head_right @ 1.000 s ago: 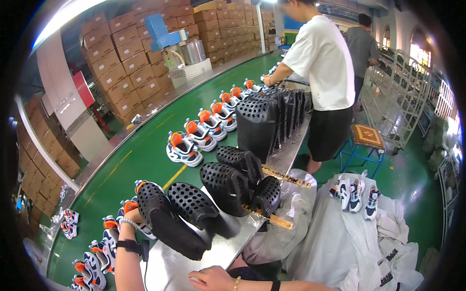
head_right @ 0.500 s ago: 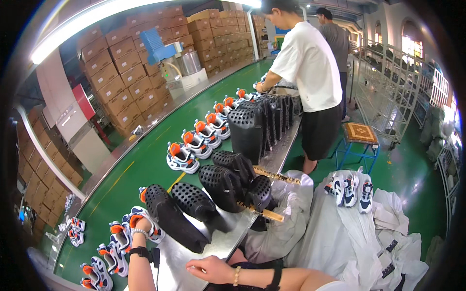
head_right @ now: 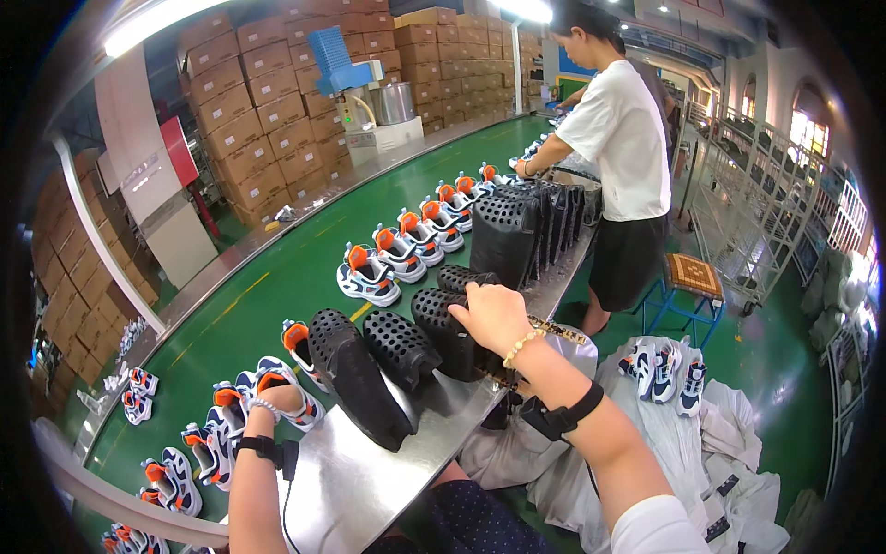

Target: Checking and assembling shoe components on a factory line.

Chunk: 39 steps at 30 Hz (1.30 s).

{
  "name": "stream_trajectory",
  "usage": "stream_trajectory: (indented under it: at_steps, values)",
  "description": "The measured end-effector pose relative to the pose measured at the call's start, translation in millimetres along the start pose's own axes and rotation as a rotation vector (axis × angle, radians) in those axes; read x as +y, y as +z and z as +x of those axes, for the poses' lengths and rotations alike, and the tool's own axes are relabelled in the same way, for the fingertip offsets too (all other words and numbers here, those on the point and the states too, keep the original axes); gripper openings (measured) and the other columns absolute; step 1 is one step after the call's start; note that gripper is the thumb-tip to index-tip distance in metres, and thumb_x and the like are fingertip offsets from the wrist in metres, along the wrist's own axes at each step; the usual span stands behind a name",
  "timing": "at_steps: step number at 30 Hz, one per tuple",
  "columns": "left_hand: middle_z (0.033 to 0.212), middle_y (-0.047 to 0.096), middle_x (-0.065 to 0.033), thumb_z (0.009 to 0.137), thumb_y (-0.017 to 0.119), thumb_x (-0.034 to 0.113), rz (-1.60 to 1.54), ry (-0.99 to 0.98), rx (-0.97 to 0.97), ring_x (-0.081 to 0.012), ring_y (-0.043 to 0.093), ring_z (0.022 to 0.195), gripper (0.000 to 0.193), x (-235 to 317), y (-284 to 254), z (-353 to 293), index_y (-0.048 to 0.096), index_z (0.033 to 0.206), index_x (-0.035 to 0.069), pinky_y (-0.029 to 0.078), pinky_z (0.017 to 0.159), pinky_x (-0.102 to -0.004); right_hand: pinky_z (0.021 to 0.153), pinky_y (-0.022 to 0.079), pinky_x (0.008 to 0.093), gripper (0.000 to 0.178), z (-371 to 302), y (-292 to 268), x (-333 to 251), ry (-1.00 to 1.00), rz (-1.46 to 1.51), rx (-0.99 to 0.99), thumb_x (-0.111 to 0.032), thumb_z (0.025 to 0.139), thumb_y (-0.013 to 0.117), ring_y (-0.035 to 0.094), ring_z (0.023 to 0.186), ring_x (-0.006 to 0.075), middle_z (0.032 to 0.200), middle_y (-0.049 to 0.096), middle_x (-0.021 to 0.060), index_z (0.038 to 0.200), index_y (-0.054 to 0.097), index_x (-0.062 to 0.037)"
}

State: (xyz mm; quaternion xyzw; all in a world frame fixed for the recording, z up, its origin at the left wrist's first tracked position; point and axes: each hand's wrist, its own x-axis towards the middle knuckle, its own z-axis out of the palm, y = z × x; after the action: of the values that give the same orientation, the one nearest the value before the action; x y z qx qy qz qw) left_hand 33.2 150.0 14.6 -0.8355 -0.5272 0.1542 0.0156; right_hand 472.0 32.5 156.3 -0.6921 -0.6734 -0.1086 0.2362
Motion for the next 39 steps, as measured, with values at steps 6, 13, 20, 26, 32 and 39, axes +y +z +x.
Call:
stream_trajectory:
  at_steps: [6, 13, 20, 26, 32, 39]
  values:
    - [0.086, 0.062, -0.014, 0.079, 0.054, 0.006, -0.399, -0.194, 0.961, -0.0314, 0.06, 0.082, 0.014, 65, -33, -60, 0.067, 0.077, 0.001, 0.048, 0.075, -0.04, 0.074, 0.053, 0.0427, 0.051, 6, 1, 10, -0.043, -0.066, -0.164, -0.051, 0.075, 0.068, 0.066, 0.081, 0.0351, 0.083, 0.067, 0.0178, 0.082, 0.065, -0.0006]
    - [0.121, 0.057, -0.0185, 0.079, 0.05, -0.001, -1.022, -0.573, 1.085, -0.0314, 0.053, 0.116, 0.045, 24, 59, -82, 0.053, 0.123, 0.0, 0.038, 0.101, -0.0366, 0.07, 0.051, 0.0422, 0.048, 7, -76, -34, -0.002, 0.061, 0.041, -0.045, 0.075, 0.07, 0.066, 0.079, 0.0336, 0.079, 0.066, 0.0202, 0.09, 0.066, 0.0011]
    - [0.14, 0.039, -0.0222, 0.077, 0.051, 0.0, -1.341, -0.638, 1.037, -0.0351, 0.041, 0.128, 0.065, 6, 72, -89, 0.034, 0.139, -0.002, 0.032, 0.107, -0.0391, 0.066, 0.049, 0.0412, 0.041, -40, -94, -215, -0.388, 0.283, -0.121, -0.042, 0.076, 0.071, 0.064, 0.074, 0.0337, 0.071, 0.063, 0.0176, 0.083, 0.065, -0.0016]
    - [0.128, 0.047, -0.0219, 0.076, 0.054, -0.003, -1.406, -0.476, 1.067, -0.0359, 0.05, 0.115, 0.059, 70, 22, -116, 0.036, 0.132, 0.003, 0.039, 0.098, -0.0411, 0.072, 0.055, 0.0385, 0.037, 14, 21, -319, -0.299, 0.136, -0.621, -0.036, 0.073, 0.074, 0.068, 0.082, 0.0299, 0.084, 0.069, 0.0179, 0.081, 0.069, -0.0005]
    - [0.11, 0.058, -0.0271, 0.081, 0.057, 0.004, -1.218, -0.541, 1.042, -0.045, 0.056, 0.102, 0.053, 70, 30, -113, 0.035, 0.128, 0.004, 0.043, 0.087, -0.0476, 0.073, 0.056, 0.0356, 0.027, 27, 143, -354, -0.238, 0.072, -0.422, -0.031, 0.073, 0.074, 0.069, 0.086, 0.0239, 0.089, 0.071, 0.0104, 0.088, 0.072, -0.0091]
    - [0.117, 0.057, -0.028, 0.08, 0.059, 0.004, -1.251, -0.582, 0.955, -0.0456, 0.056, 0.104, 0.054, 71, 30, -114, 0.038, 0.13, 0.004, 0.045, 0.086, -0.0474, 0.07, 0.055, 0.0393, 0.019, -5, 201, -371, -0.21, 0.139, -0.276, -0.021, 0.08, 0.06, 0.069, 0.081, 0.0279, 0.084, 0.07, 0.0151, 0.081, 0.072, -0.0061]
